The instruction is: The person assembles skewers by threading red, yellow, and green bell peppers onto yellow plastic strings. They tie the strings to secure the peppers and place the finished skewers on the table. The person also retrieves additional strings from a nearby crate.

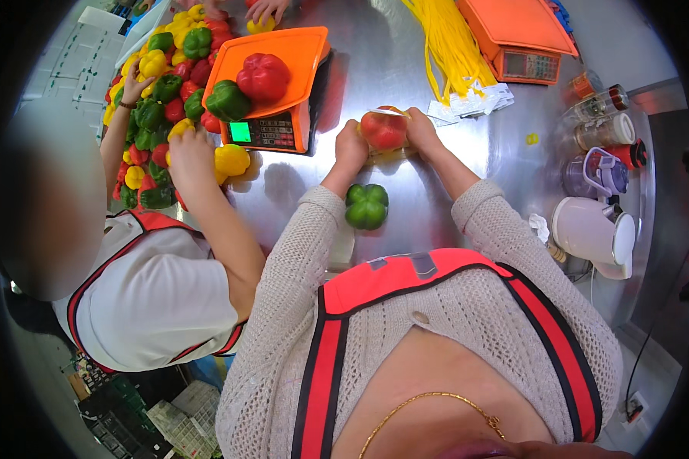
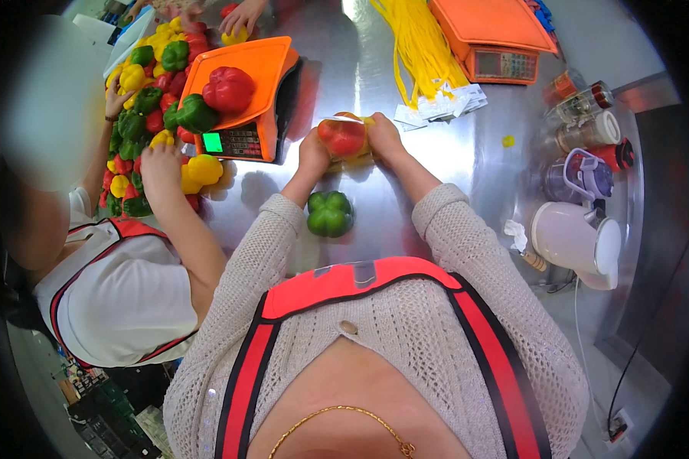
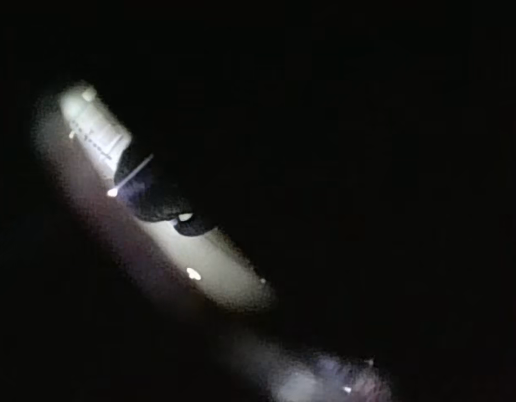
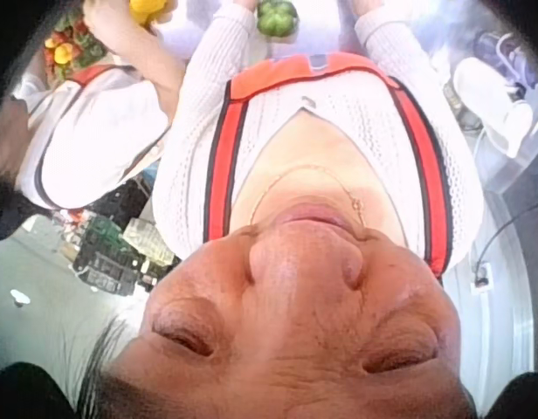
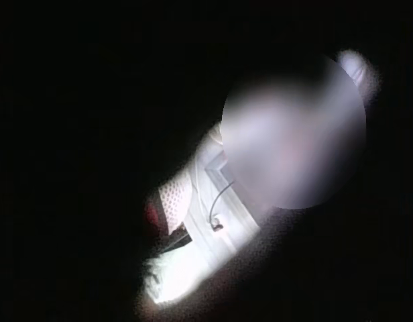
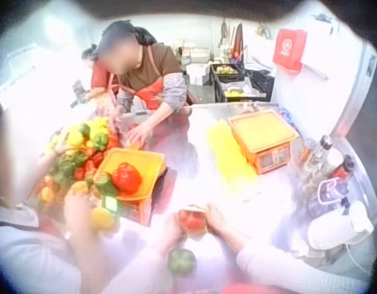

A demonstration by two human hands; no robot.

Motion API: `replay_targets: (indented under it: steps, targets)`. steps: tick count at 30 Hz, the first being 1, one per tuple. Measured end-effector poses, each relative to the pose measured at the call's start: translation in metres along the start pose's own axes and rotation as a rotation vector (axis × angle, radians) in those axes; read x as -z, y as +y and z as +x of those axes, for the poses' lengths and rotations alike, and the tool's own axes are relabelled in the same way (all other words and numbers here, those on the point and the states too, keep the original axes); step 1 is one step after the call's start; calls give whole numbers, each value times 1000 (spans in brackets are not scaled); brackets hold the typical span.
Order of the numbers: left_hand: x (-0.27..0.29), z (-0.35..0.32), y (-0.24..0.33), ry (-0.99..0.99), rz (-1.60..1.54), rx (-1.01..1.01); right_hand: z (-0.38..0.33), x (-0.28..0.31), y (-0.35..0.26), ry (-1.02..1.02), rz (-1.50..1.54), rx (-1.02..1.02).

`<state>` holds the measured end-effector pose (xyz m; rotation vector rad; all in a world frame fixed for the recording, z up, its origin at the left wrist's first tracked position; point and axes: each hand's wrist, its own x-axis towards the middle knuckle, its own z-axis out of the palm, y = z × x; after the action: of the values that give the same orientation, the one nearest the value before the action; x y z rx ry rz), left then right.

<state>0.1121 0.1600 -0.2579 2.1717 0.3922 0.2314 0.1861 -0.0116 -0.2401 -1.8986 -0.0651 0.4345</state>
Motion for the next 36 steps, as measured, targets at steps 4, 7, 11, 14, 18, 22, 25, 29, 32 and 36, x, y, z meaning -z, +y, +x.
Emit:
replay_targets:
  steps: [4,7,11,14,18,22,25,29,32,36]
  targets:
    - [-2,5,0,-40,128,-153,9,0,8,11,-205,97]
    - [-1,10,0,-127,-58,-90,24,-4,30,-80,33,-42]
    - [26,5,34,-104,-89,177,-19,10,-26,-213,416,-37]
    - [80,-21,105,-172,-490,198,-55,26,-83,-223,532,31]
    - [121,-74,137,-118,-533,359,-102,26,-112,-376,593,-39]
    - [130,-130,115,-140,-548,372,-152,10,-109,-404,485,-143]
    - [119,-147,91,-170,-536,543,-150,-14,-56,-426,360,-158]
    - [112,-149,76,-132,-657,564,-169,-5,-99,-467,442,-180]
    - [106,-152,69,-114,-718,611,-159,-2,-78,-493,473,-188]
    - [111,-152,77,-73,-835,723,-130,-11,-16,-455,531,-245]
